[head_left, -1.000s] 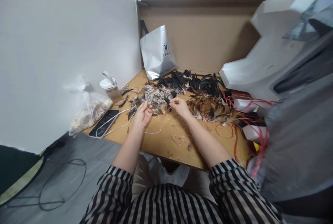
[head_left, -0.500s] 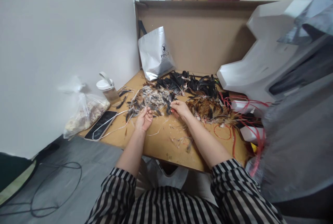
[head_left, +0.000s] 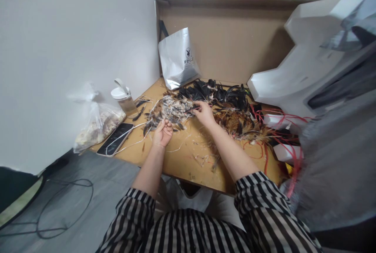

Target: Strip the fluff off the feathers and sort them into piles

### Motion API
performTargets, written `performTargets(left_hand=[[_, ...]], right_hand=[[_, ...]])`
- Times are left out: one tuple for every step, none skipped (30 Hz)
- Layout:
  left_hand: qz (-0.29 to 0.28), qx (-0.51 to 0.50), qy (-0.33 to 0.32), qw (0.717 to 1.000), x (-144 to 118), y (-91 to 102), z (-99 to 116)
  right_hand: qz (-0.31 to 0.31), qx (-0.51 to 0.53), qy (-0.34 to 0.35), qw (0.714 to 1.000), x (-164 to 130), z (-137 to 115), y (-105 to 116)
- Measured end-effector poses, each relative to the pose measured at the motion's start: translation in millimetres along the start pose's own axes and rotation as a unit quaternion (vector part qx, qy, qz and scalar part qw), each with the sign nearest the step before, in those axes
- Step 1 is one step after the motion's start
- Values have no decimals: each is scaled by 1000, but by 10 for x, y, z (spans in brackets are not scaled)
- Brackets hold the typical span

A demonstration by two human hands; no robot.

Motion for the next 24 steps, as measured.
performTargets(left_hand=[[-1, 0, -3, 1000, -8, -9, 10], [-4, -1, -7, 1000, -16, -20, 23], [-8, -2, -12, 1000, -24, -31, 37], [-12, -5, -18, 1000, -31, -41, 54], [-15, -9, -24, 1000, -37, -47, 72], [-16, -11, -29, 999, -41, -49, 89], [-16, -13, -33, 999, -43, -47, 105], [-15, -15, -36, 999, -43, -42, 120], [-14, -17, -37, 999, -43, -37, 134], [-14, -21, -38, 999, -41, -33, 148], [-14, -24, -39, 999, -39, -28, 162], [-13, -27, -41, 999, -38, -22, 177], [-10, -27, -41, 999, -36, -13, 191], [-5, -25, -41, 999, -34, -3, 202], [1, -21, -40, 999, -32, 9, 212], [6, -17, -38, 999, -30, 20, 218], [11, -14, -36, 999, -27, 29, 220], [13, -12, -34, 999, -25, 34, 217], [14, -11, -30, 999, -23, 36, 207], [13, -11, -25, 1000, -21, 37, 190], [12, -11, -18, 1000, -20, 37, 164], [11, -8, -9, 1000, -21, 35, 129], [8, 0, 1, 1000, -23, 33, 86], [6, 13, 14, 1000, -27, 31, 36]], right_hand=[[-50, -11, -6, 999, -88, -51, -136], [-96, -25, -12, 995, -180, -102, -269], [-123, -44, -15, 991, -264, -153, -376], [-140, -63, -12, 988, -335, -210, -466], [-150, -83, -11, 985, -392, -264, -542], [-155, -108, -16, 982, -435, -304, -606], [-156, -133, -25, 978, -465, -334, -658], [-161, -154, -32, 974, -488, -368, -710], [-164, -173, -32, 971, -502, -404, -753], [-170, -189, -34, 967, -511, -428, -792], [-178, -201, -35, 963, -516, -443, -825], [-186, -209, -36, 959, -518, -444, -845], [-193, -216, -37, 957, -517, -429, -848], [-197, -220, -39, 955, -514, -398, -832], [-197, -221, -42, 954, -509, -354, -794], [-193, -222, -43, 955, -504, -300, -733], [-188, -218, -44, 957, -501, -239, -657], [-178, -208, -38, 961, -499, -187, -566], [-168, -189, -24, 967, -501, -148, -468], [-165, -164, -13, 972, -512, -105, -373], [-165, -143, -4, 976, -527, -62, -280], [-167, -118, 9, 979, -545, -33, -196], [-166, -88, 24, 982, -563, -17, -115], [-163, -64, 31, 984, -579, 3, -41]])
Point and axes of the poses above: each hand's wrist, its own x-axis towards the middle knuckle, its own y-axis out of the back of the hand, z = x × y, the point moved 8 cm from there along x, towards the middle knuckle, and after that the axes turned 3 degrees about z, right-handed, at the moved point
